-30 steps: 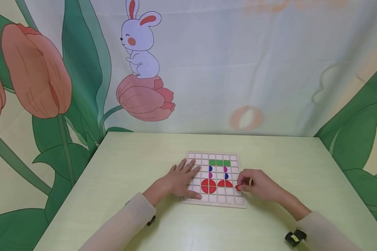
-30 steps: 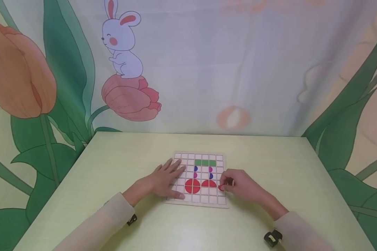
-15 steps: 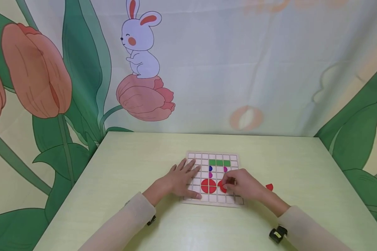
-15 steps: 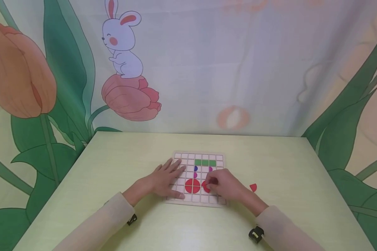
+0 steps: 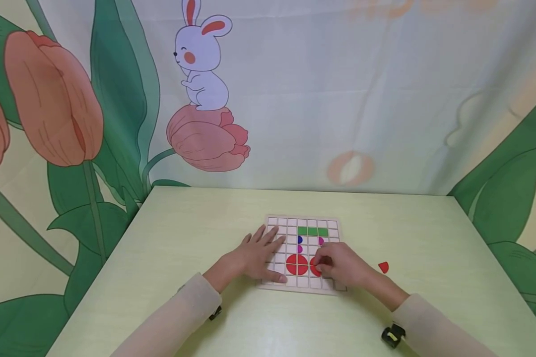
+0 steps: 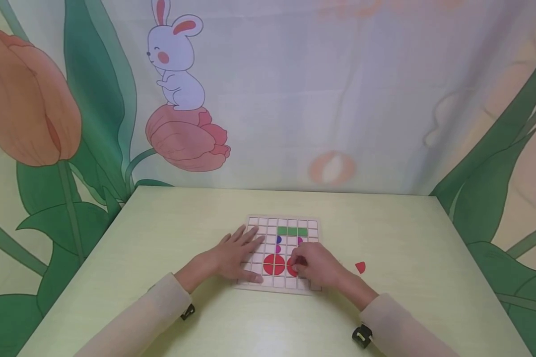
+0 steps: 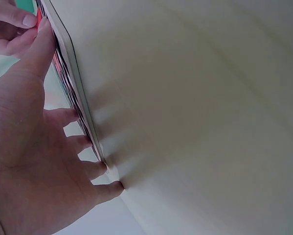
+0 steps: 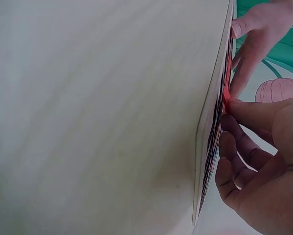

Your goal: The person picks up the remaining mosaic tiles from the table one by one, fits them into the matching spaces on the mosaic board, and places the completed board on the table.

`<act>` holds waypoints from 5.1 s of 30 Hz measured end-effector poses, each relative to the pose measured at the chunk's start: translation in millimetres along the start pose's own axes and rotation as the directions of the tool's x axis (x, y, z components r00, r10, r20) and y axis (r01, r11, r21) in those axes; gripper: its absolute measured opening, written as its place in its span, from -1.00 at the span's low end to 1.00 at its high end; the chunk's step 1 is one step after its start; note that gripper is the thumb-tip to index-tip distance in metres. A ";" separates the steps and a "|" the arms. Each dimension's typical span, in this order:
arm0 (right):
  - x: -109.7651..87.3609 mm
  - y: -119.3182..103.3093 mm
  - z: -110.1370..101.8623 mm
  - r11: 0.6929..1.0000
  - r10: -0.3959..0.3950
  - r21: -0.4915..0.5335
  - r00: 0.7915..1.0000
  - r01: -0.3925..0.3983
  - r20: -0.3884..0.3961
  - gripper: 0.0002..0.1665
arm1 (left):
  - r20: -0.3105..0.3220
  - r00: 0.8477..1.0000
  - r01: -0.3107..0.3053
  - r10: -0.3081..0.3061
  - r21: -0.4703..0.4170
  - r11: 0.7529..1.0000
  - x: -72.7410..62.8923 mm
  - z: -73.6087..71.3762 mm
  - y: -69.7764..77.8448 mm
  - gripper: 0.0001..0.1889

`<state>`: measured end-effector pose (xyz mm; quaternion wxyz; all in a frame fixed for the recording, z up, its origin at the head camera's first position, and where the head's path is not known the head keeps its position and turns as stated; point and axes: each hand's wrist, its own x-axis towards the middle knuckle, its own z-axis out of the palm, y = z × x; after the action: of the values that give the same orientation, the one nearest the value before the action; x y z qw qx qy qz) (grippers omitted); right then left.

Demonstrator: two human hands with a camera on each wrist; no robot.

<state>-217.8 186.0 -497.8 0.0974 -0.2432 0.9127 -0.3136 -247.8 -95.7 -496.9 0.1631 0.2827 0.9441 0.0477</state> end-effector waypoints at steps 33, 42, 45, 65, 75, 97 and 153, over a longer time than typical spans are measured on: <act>-1.0 -8.5 0.6 0.990 0.078 -0.112 0.996 -0.081 -0.036 -0.87 | -0.010 1.000 -0.007 0.007 -0.004 1.000 0.7 1.9 -1.7 0.24; -14.5 10.6 -36.2 0.993 0.095 -0.060 0.994 -0.098 -0.049 -0.92 | -0.009 1.000 -0.008 0.007 -0.019 1.000 -0.9 0.4 -0.9 0.24; -25.9 25.2 -52.6 0.992 0.103 -0.072 0.992 -0.108 -0.073 -0.91 | -0.008 1.000 -0.008 0.008 -0.017 1.000 -1.2 -0.2 -0.8 0.23; -92.0 91.7 -87.1 0.989 0.107 -0.096 0.994 -0.108 -0.011 -0.76 | -0.001 1.000 -0.006 0.006 -0.008 1.000 -0.5 -0.6 -0.8 0.24; -88.9 95.0 -81.1 0.985 0.118 -0.120 0.992 -0.122 -0.039 -0.75 | -0.007 1.000 -0.028 0.028 -0.016 0.999 -0.4 2.6 -3.9 0.24; -44.8 49.6 -48.1 0.996 0.020 0.088 0.998 -0.025 0.060 -0.85 | 0.001 1.000 -0.019 0.019 -0.009 1.000 -1.4 0.3 -2.7 0.24; -7.8 7.8 -8.5 0.996 -0.076 -0.046 0.993 0.080 0.087 -0.78 | -0.014 0.999 -0.036 0.036 -0.006 0.999 -0.5 3.5 -4.2 0.24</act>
<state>-216.9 199.7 -495.8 0.1180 -0.2944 0.9049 -0.2840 -248.4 -99.5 -500.8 0.1564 0.2987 0.9398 0.0554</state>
